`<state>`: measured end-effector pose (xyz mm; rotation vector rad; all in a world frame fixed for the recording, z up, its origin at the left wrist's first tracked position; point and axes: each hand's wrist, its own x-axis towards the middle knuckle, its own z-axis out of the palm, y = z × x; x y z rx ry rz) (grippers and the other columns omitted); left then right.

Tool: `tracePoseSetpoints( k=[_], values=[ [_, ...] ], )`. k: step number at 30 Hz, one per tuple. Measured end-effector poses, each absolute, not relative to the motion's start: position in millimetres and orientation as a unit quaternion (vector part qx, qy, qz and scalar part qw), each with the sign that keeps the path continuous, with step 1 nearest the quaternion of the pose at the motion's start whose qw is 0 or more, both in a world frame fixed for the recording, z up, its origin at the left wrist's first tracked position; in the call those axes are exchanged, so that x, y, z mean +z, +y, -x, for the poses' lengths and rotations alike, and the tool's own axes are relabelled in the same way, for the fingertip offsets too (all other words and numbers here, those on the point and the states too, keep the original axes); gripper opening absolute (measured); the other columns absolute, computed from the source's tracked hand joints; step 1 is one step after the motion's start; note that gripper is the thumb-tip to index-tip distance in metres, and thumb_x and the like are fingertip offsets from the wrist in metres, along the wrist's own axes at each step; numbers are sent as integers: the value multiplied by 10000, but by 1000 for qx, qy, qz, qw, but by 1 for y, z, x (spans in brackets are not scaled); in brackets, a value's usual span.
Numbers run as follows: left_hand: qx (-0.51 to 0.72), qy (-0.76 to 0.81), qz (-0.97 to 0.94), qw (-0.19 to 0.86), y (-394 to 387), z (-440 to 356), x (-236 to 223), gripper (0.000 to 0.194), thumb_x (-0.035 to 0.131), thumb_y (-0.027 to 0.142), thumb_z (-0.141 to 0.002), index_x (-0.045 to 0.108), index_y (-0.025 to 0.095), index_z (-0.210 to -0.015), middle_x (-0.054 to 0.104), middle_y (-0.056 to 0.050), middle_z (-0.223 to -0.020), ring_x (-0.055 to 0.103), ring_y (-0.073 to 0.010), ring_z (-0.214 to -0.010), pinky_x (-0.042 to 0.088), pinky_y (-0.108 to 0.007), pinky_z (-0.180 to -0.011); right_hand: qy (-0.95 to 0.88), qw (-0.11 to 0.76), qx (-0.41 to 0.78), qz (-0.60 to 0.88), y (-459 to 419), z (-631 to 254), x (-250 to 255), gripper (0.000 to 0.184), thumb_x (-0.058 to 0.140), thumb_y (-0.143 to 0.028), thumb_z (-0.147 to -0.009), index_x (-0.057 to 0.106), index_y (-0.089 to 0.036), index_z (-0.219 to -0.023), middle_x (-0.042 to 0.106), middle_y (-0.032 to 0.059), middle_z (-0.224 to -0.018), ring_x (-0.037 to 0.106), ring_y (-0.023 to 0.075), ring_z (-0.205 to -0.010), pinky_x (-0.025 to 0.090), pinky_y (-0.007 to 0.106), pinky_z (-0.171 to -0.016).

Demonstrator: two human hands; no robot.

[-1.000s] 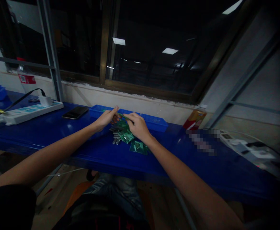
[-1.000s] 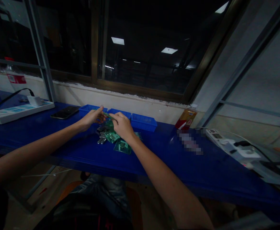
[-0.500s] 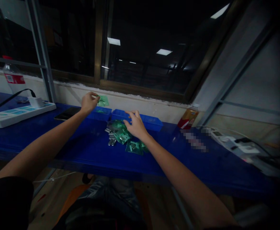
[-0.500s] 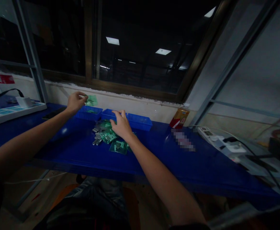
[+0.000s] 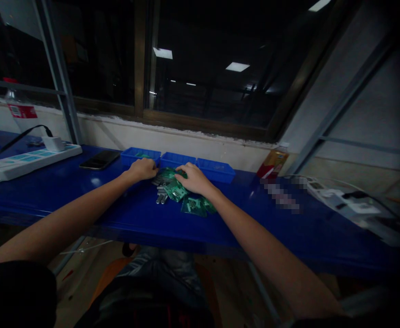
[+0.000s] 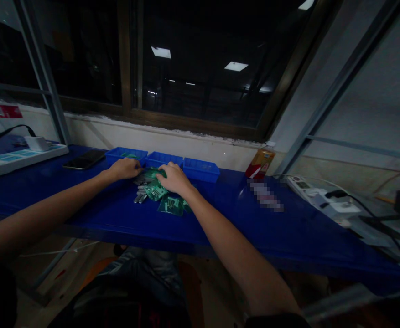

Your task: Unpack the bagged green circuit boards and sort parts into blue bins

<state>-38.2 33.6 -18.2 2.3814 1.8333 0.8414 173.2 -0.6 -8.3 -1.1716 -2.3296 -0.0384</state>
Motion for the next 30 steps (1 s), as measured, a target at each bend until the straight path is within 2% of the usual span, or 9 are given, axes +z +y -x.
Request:
tracePoseSetpoints(
  k=[3, 5, 9, 17, 21, 27, 30],
  values=[
    [242, 623, -741, 60, 35, 45, -16, 258, 658, 391, -614, 586, 185, -476, 457, -32, -431, 538, -213, -594, 387, -296, -615, -864, 257, -13, 433, 0, -174, -9, 267, 534, -324, -812, 630, -170, -1007, 553, 100, -896, 515, 215, -883, 408, 360, -803],
    [237, 625, -732, 129, 35, 47, -14, 270, 680, 366, -593, 564, 181, -434, 410, -9, -391, 506, -183, -544, 370, -272, -572, -865, 252, -14, 434, 0, -174, -10, 278, 534, -329, -813, 626, -164, -1016, 551, 105, -904, 515, 219, -886, 409, 364, -806],
    [286, 594, -713, 240, 34, 48, -8, 133, 644, 257, -602, 614, 148, -532, 497, -1, -467, 465, -130, -517, 346, -232, -508, -867, 249, -16, 432, 0, -174, -10, 280, 536, -328, -814, 628, -158, -1016, 551, 102, -892, 515, 214, -884, 404, 364, -819],
    [468, 458, -702, 279, 18, 36, 10, 123, 585, 245, -650, 585, 147, -723, 591, -22, -656, 494, -91, -542, 384, -211, -519, -861, 276, -17, 427, 2, -173, -11, 274, 534, -349, -812, 641, -160, -980, 564, 96, -873, 502, 210, -877, 392, 354, -809],
    [455, 400, -728, 321, 12, 24, 6, 151, 590, 289, -679, 580, 155, -749, 575, -21, -639, 481, -82, -522, 367, -213, -499, -849, 325, -9, 417, 0, -171, -8, 272, 519, -385, -819, 650, -167, -918, 582, 70, -822, 506, 188, -827, 385, 341, -790],
    [421, 364, -762, 332, 12, 18, -3, 160, 585, 312, -712, 557, 165, -769, 529, 1, -620, 471, -78, -513, 349, -219, -486, -834, 362, 8, 417, -4, -169, -2, 146, 533, -249, -792, 644, -162, -751, 618, 49, -772, 525, 163, -770, 378, 313, -762],
    [430, 351, -755, 349, 10, 17, -2, 151, 590, 307, -721, 542, 174, -773, 513, 15, -597, 470, -70, -498, 355, -210, -482, -820, 393, 52, 413, -5, -168, -2, 126, 530, -238, -777, 626, -164, -744, 634, 43, -784, 544, 155, -759, 390, 297, -741]
  ],
)
